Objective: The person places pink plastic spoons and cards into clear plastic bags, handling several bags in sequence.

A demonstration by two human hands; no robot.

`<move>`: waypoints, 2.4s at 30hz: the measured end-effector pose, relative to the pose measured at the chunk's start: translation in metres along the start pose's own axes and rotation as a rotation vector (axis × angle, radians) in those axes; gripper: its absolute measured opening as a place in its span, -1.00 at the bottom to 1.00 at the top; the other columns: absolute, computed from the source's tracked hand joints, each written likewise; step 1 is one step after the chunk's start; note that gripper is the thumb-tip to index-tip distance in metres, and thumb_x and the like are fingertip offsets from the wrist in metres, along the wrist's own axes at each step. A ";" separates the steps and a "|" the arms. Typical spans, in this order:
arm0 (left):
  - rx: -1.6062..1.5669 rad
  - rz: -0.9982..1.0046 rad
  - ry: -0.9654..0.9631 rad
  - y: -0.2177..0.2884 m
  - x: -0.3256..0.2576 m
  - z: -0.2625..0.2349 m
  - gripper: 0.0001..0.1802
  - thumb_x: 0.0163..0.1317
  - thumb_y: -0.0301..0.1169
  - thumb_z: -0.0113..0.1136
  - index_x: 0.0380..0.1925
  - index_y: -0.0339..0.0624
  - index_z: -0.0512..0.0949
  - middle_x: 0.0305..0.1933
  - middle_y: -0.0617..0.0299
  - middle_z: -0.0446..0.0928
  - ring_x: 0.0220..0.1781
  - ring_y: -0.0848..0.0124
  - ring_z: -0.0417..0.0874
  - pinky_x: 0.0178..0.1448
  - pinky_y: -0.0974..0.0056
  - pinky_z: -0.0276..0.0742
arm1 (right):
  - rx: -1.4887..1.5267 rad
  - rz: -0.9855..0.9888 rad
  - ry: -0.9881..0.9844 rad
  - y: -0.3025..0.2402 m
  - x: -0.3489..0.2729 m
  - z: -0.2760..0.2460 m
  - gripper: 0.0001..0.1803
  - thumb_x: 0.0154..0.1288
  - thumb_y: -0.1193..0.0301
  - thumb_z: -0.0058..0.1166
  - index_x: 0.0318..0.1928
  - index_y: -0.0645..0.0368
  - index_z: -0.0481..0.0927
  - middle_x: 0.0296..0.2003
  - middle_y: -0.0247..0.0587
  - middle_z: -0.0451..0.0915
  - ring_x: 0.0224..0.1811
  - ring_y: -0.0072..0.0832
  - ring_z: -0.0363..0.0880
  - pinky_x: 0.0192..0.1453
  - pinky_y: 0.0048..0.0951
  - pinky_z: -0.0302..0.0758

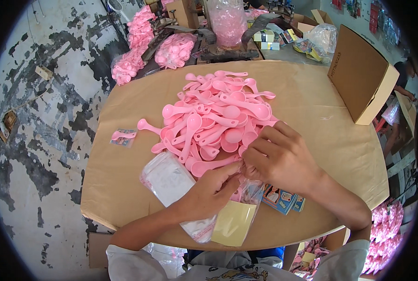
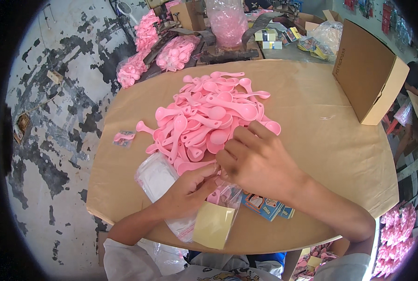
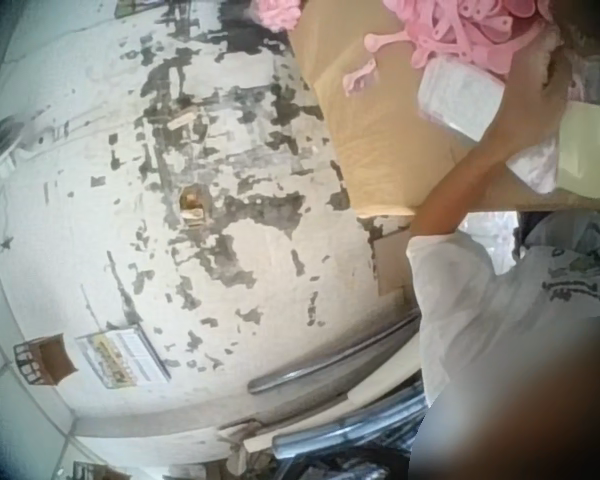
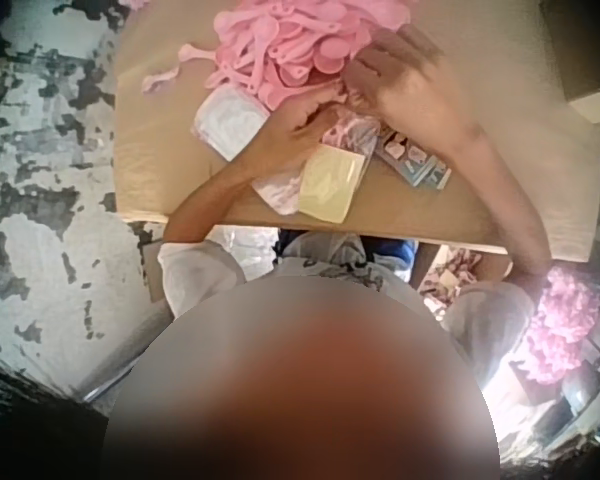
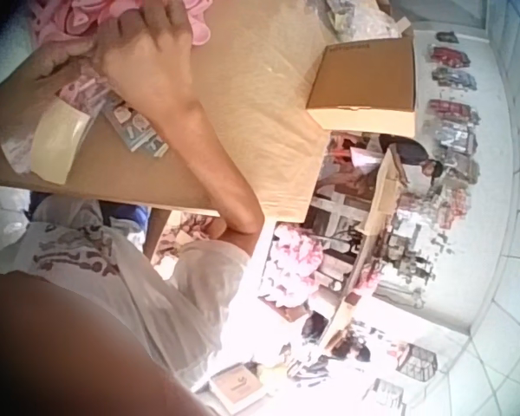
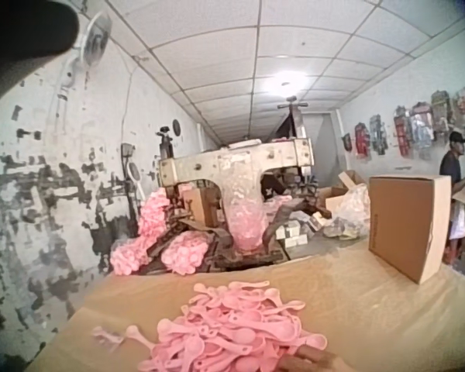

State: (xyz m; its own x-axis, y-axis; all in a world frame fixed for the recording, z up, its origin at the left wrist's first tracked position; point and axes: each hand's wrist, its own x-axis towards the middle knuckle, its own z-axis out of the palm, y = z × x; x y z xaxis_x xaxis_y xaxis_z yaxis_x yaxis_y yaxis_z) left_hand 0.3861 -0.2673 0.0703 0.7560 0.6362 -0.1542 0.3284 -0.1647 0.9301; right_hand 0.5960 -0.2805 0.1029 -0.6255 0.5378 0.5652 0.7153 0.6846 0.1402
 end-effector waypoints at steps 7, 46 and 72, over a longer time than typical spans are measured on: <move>-0.646 0.078 0.125 0.015 -0.006 0.002 -0.65 0.53 -0.34 -0.17 0.21 -0.25 0.35 -0.12 0.27 0.56 -0.03 0.50 0.62 0.01 0.43 0.55 | 0.944 0.617 0.285 0.058 0.005 -0.055 -0.90 0.18 0.44 0.19 -0.35 0.22 0.63 -0.39 -0.34 0.66 -0.40 -0.63 0.59 -0.35 -0.61 0.49; -0.671 0.106 0.179 0.012 -0.003 -0.010 -0.78 0.44 -0.38 0.06 -0.01 -0.23 0.49 -0.13 0.30 0.56 -0.14 0.57 0.64 -0.12 0.39 0.62 | 1.104 0.440 0.144 0.014 -0.034 0.010 -0.69 0.16 0.67 0.12 -0.07 0.26 0.70 -0.23 -0.18 0.73 -0.24 -0.52 0.63 -0.15 -0.48 0.54; -0.347 0.356 0.194 -0.004 -0.001 -0.011 -0.88 0.46 -0.46 -0.08 -0.15 -0.12 0.47 -0.34 0.41 0.52 -0.50 0.73 0.54 -0.56 0.57 0.41 | 0.721 0.043 0.204 0.018 -0.034 0.004 -0.53 -0.21 0.62 0.29 -0.15 0.03 0.79 -0.46 -0.36 0.69 -0.39 -0.45 0.49 -0.30 -0.47 0.48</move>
State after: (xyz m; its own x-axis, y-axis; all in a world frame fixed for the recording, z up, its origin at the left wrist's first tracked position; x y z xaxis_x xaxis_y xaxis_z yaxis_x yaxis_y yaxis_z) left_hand 0.3778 -0.2585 0.0702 0.6569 0.7196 0.2251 -0.1610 -0.1578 0.9743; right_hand 0.6284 -0.2848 0.0830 -0.4813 0.5171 0.7078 0.3123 0.8556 -0.4127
